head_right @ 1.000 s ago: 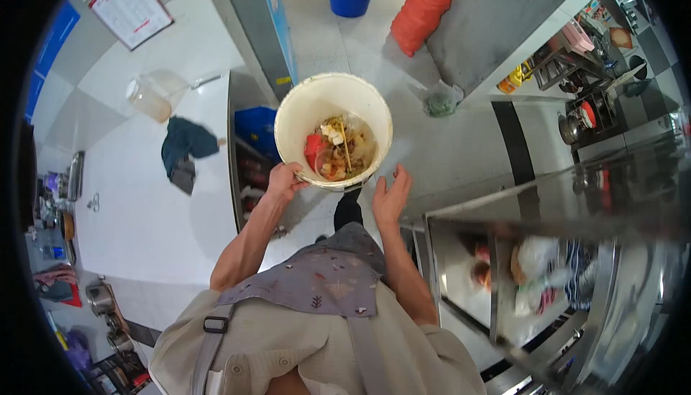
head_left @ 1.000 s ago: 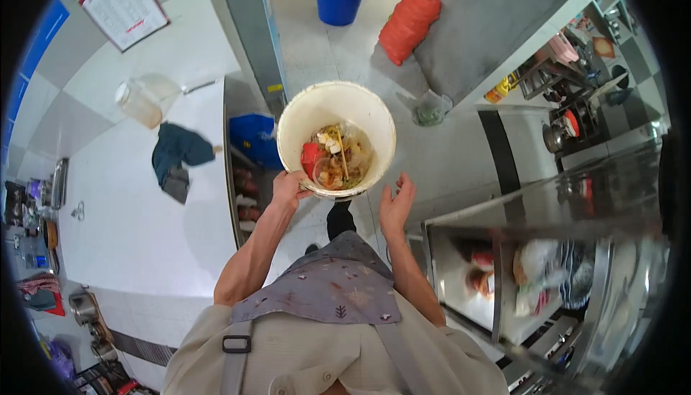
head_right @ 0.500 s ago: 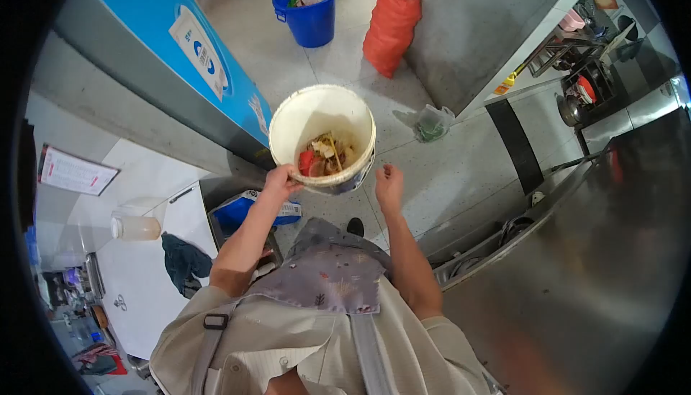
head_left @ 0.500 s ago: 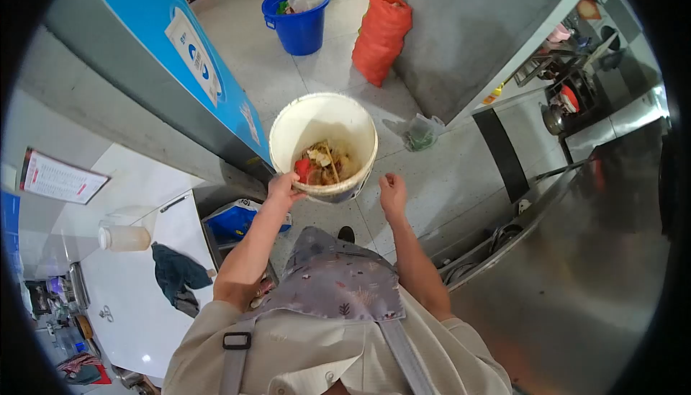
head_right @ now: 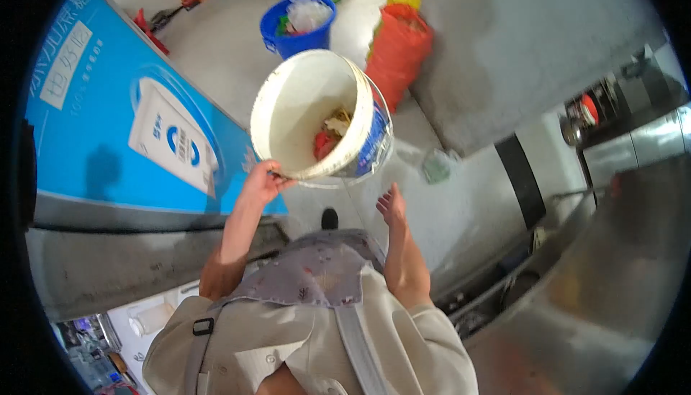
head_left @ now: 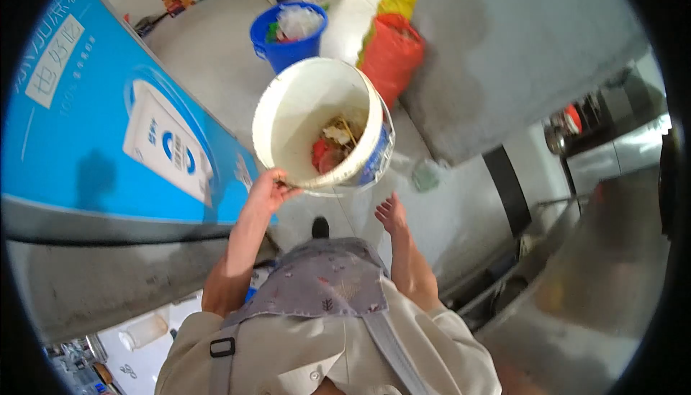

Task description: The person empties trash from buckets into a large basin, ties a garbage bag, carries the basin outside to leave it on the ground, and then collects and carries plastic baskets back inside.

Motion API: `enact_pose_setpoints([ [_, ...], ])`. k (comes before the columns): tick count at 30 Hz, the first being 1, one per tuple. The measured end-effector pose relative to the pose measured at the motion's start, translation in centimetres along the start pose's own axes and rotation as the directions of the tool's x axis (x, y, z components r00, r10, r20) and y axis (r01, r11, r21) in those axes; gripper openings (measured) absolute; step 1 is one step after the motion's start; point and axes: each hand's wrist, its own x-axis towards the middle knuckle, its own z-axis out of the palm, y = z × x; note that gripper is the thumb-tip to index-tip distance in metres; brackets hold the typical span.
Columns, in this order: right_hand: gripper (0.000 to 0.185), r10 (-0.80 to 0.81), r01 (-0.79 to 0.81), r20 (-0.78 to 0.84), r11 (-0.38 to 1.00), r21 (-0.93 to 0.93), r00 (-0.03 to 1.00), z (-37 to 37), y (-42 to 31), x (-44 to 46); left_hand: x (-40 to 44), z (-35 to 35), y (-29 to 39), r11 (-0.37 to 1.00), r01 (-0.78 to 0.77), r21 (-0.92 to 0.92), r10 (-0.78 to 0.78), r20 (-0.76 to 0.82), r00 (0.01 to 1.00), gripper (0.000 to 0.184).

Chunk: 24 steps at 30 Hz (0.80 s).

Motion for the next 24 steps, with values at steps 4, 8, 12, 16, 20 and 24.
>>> enact_pose_setpoints([
  [4, 0.094, -0.093, 0.093, -0.003, 0.991, 0.093, 0.996, 5.0, -6.4, 3.8, 0.8, 3.6, 7.2, 1.000, -0.007, 0.025, 0.006, 0.048, 0.999, 0.037],
  [8, 0.091, -0.143, 0.140, 0.004, 0.972, 0.188, 0.990, 8.8, -13.3, 8.0, 5.5, 5.2, 11.2, 0.999, 0.002, 0.033, -0.004, 0.073, 0.997, 0.038],
  [12, 0.058, -0.151, 0.137, 0.114, 0.983, 0.126, 0.982, 12.4, -16.4, 12.9, 12.3, 5.0, 13.9, 0.996, 0.059, 0.068, -0.066, 0.108, 0.992, 0.040],
  [16, 0.047, -0.145, 0.123, 0.096, 0.971, 0.203, 0.985, 16.8, -19.5, 14.8, 17.8, 6.0, 16.3, 0.990, 0.084, 0.114, -0.091, 0.052, 0.995, 0.039],
  [20, 0.037, -0.127, 0.118, 0.073, 0.986, 0.117, 0.989, 20.0, -26.9, 21.8, 28.2, 9.7, 20.4, 0.995, 0.056, 0.077, -0.067, 0.141, 0.988, 0.036],
  [24, 0.025, -0.273, 0.277, 0.104, 0.960, -0.033, 0.956, 25.6, -34.4, 24.8, 34.8, 10.3, 24.1, 0.991, 0.130, 0.038, -0.124, -0.131, 0.984, 0.037],
])
